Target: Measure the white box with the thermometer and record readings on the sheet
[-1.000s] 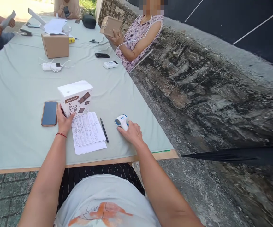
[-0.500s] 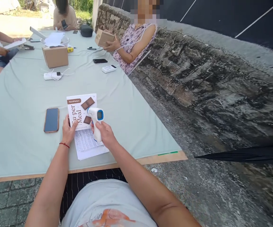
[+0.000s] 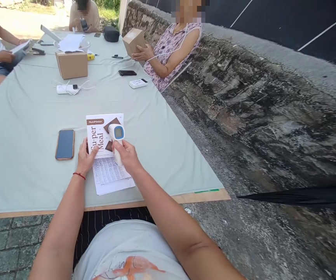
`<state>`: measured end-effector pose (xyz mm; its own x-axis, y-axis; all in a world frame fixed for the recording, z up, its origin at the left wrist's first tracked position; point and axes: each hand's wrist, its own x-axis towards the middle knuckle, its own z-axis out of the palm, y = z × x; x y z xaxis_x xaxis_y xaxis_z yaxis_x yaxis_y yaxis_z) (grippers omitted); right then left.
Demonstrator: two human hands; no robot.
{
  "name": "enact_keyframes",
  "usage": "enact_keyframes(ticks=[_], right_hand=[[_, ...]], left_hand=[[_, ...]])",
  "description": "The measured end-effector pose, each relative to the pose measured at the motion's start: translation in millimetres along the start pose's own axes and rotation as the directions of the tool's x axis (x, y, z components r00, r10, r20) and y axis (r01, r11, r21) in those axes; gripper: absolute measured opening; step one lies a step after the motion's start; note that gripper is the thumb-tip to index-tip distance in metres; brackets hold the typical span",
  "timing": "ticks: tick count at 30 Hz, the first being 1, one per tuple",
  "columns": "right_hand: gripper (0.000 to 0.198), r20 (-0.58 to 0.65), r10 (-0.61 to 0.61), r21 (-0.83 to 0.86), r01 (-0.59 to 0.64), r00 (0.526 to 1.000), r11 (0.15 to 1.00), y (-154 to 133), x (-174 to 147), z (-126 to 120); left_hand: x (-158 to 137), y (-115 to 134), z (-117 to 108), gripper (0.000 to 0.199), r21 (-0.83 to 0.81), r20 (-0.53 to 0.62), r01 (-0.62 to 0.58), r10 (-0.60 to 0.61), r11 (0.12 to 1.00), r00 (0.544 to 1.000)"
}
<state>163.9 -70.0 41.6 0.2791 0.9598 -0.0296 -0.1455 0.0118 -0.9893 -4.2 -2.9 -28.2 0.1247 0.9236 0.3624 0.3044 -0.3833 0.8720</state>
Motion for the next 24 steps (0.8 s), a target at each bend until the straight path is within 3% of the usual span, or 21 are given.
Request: enact_keyframes(ticks=[17, 24], right_hand=[[0.046, 0.031, -0.028, -0.03, 0.029, 0.999, 0.999, 3, -1, -1], [0.044, 0.05, -0.011, -0.005, 0.012, 0.999, 1.0, 3, -1, -1]], left_hand=[[2, 6, -3, 0.053, -0.042, 0.035, 0.004, -0.002, 0.999, 0.999], [1, 9, -3, 0.076, -0.175, 0.064, 0.133, -0.123, 0.976, 0.99]])
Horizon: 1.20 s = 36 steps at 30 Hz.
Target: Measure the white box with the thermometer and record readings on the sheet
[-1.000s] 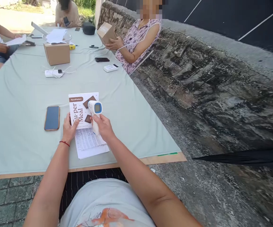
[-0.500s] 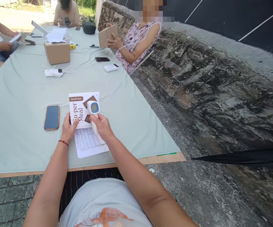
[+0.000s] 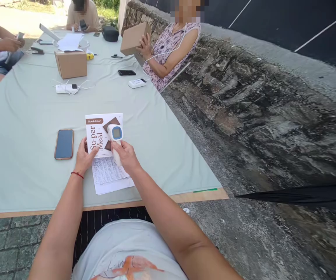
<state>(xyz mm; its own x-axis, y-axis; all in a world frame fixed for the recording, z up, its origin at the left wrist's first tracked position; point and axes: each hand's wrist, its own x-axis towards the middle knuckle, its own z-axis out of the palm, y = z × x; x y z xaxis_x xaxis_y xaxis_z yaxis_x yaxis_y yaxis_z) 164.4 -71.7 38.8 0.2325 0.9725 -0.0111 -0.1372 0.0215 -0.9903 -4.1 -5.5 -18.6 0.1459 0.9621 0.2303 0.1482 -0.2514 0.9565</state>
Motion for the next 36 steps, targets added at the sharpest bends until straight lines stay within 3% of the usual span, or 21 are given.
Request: enact_keyframes(ticks=[5, 10, 14, 21, 27, 30, 33, 36], right_hand=[[0.042, 0.015, 0.026, 0.076, -0.027, 1.0, 0.997, -7, -5, 1], [0.045, 0.017, 0.027, 0.04, -0.027, 1.0, 0.999, -21, -22, -10], [0.044, -0.021, 0.003, -0.016, -0.004, 1.0, 1.0, -33, -43, -26], [0.04, -0.092, -0.025, 0.002, 0.026, 0.995, 1.0, -40, -68, -52], [0.038, -0.134, -0.022, 0.007, 0.024, 0.991, 1.0, -35, -72, -67], [0.042, -0.186, -0.042, -0.09, 0.026, 0.982, 0.996, -23, -63, -76], [0.048, -0.267, -0.068, -0.32, -0.022, 0.961, 0.947, 0, -46, -95], [0.048, -0.358, -0.093, -0.625, -0.165, 0.929, 0.763, 27, -29, -119]], left_hand=[[0, 12, -8, 0.077, 0.15, 0.017, 0.056, -0.06, 0.987, 0.998], [1, 15, -14, 0.072, 0.158, 0.086, 0.137, -0.152, 0.978, 0.985], [1, 8, -13, 0.074, 0.115, 0.008, 0.154, -0.156, 0.981, 0.988], [7, 5, -16, 0.06, 0.106, -0.099, 0.014, -0.004, 0.994, 0.995], [7, 4, -19, 0.064, 0.187, -0.208, 0.044, -0.004, 0.981, 0.978], [7, 4, -19, 0.063, 0.253, -0.228, 0.027, 0.032, 0.967, 0.973], [6, 3, -19, 0.063, 0.319, -0.2, 0.002, 0.065, 0.948, 0.978], [5, 4, -17, 0.062, 0.365, -0.15, -0.043, 0.104, 0.93, 0.983]])
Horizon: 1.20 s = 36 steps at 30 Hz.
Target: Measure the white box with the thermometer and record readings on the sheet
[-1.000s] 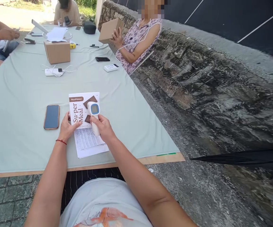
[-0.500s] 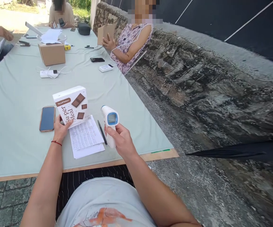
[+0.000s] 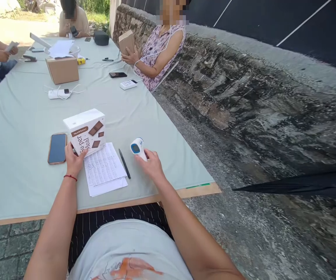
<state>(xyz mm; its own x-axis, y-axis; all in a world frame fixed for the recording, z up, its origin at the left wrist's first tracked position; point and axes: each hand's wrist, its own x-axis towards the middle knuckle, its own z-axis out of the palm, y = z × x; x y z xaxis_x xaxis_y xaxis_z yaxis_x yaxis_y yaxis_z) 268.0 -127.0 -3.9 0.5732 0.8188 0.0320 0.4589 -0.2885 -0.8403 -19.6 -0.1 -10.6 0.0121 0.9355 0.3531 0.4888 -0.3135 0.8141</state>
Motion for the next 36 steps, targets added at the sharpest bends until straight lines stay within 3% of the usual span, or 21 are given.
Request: enact_keyframes(ticks=[4, 10, 13, 16, 19, 21, 24, 26, 28, 32, 36], right_hand=[[0.042, 0.026, 0.048, -0.378, -0.034, 0.999, 0.925, 31, 16, 2], [0.044, 0.001, 0.008, -0.54, -0.006, 1.0, 0.841, 43, 24, 2], [0.043, -0.046, -0.108, -0.548, 0.066, 0.993, 0.834, 39, 22, 4], [0.031, -0.02, -0.228, -0.433, 0.197, 0.973, 0.879, 26, 16, 12], [0.019, 0.141, -0.188, -0.288, 0.222, 0.972, 0.932, 10, 10, 26], [0.018, 0.216, -0.132, -0.274, 0.19, 0.967, 0.943, 2, 8, 36], [0.02, 0.263, -0.132, -0.321, 0.216, 0.956, 0.922, -3, 7, 46], [0.023, 0.28, -0.17, -0.327, 0.261, 0.945, 0.908, -2, 8, 48], [0.03, 0.293, -0.221, -0.27, 0.303, 0.93, 0.914, 1, 10, 45], [0.035, 0.237, -0.291, 0.028, 0.293, 0.927, 0.956, 8, 17, 35], [0.042, 0.19, -0.269, 0.299, 0.205, 0.944, 0.932, 9, 22, 35]], left_hand=[[0, 1, 2, 0.059, 0.0, 0.001, -0.047, 0.047, 0.999, 0.999], [-1, -5, 8, 0.058, -0.088, -0.04, -0.049, 0.045, 0.995, 0.998], [-3, -9, 10, 0.062, -0.109, -0.037, -0.031, 0.027, 0.994, 0.999], [-4, -7, 10, 0.068, -0.103, -0.018, 0.002, -0.004, 0.995, 1.0], [-6, -2, 10, 0.076, -0.029, -0.058, -0.037, 0.036, 0.999, 0.998], [-10, 3, 11, 0.075, 0.05, -0.172, -0.123, 0.13, 0.991, 0.977], [-20, 12, 17, 0.054, 0.164, -0.291, -0.237, 0.276, 0.958, 0.916], [-29, 18, 25, 0.031, 0.192, -0.184, -0.328, 0.363, 0.925, 0.914], [-36, 24, 33, 0.016, 0.164, 0.033, -0.456, 0.457, 0.875, 0.889], [-43, 29, 47, 0.026, 0.086, 0.352, -0.578, 0.518, 0.811, 0.779], [-43, 23, 51, 0.028, 0.129, 0.483, -0.584, 0.464, 0.801, 0.743]])
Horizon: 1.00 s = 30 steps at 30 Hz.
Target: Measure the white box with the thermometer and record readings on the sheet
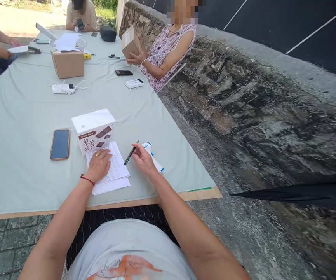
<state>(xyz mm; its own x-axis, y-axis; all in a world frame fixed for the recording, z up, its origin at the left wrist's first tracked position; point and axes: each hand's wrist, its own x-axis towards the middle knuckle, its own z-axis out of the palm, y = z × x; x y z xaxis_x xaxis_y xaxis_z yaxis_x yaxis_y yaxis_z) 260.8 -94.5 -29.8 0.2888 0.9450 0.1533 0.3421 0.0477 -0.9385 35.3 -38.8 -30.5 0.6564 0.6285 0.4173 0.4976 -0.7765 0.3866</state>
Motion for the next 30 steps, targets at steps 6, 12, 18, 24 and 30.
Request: enact_keyframes(ticks=[6, 12, 18, 24, 30], right_hand=[[0.044, -0.059, 0.032, 0.15, -0.023, 0.998, 0.988, -11, 1, 22], [0.041, -0.023, 0.12, 0.243, -0.111, 0.993, 0.964, -9, 4, 46], [0.023, -0.125, 0.13, 0.142, -0.112, 0.984, 0.984, -2, 6, 56], [0.021, -0.109, 0.119, 0.11, -0.107, 0.987, 0.988, -2, 4, 62], [0.021, -0.088, 0.115, 0.081, -0.108, 0.99, 0.991, 1, 3, 62]], left_hand=[[-3, -5, 5, 0.026, 0.02, 0.083, 0.029, -0.031, 0.999, 0.996], [-1, 1, 1, 0.032, 0.099, 0.157, -0.002, -0.014, 0.995, 0.988], [1, 10, -4, 0.035, 0.245, 0.257, -0.042, -0.023, 0.969, 0.966], [1, 10, -3, 0.034, 0.249, 0.233, -0.05, -0.01, 0.967, 0.972], [1, 11, -2, 0.034, 0.253, 0.246, -0.053, -0.011, 0.966, 0.969]])
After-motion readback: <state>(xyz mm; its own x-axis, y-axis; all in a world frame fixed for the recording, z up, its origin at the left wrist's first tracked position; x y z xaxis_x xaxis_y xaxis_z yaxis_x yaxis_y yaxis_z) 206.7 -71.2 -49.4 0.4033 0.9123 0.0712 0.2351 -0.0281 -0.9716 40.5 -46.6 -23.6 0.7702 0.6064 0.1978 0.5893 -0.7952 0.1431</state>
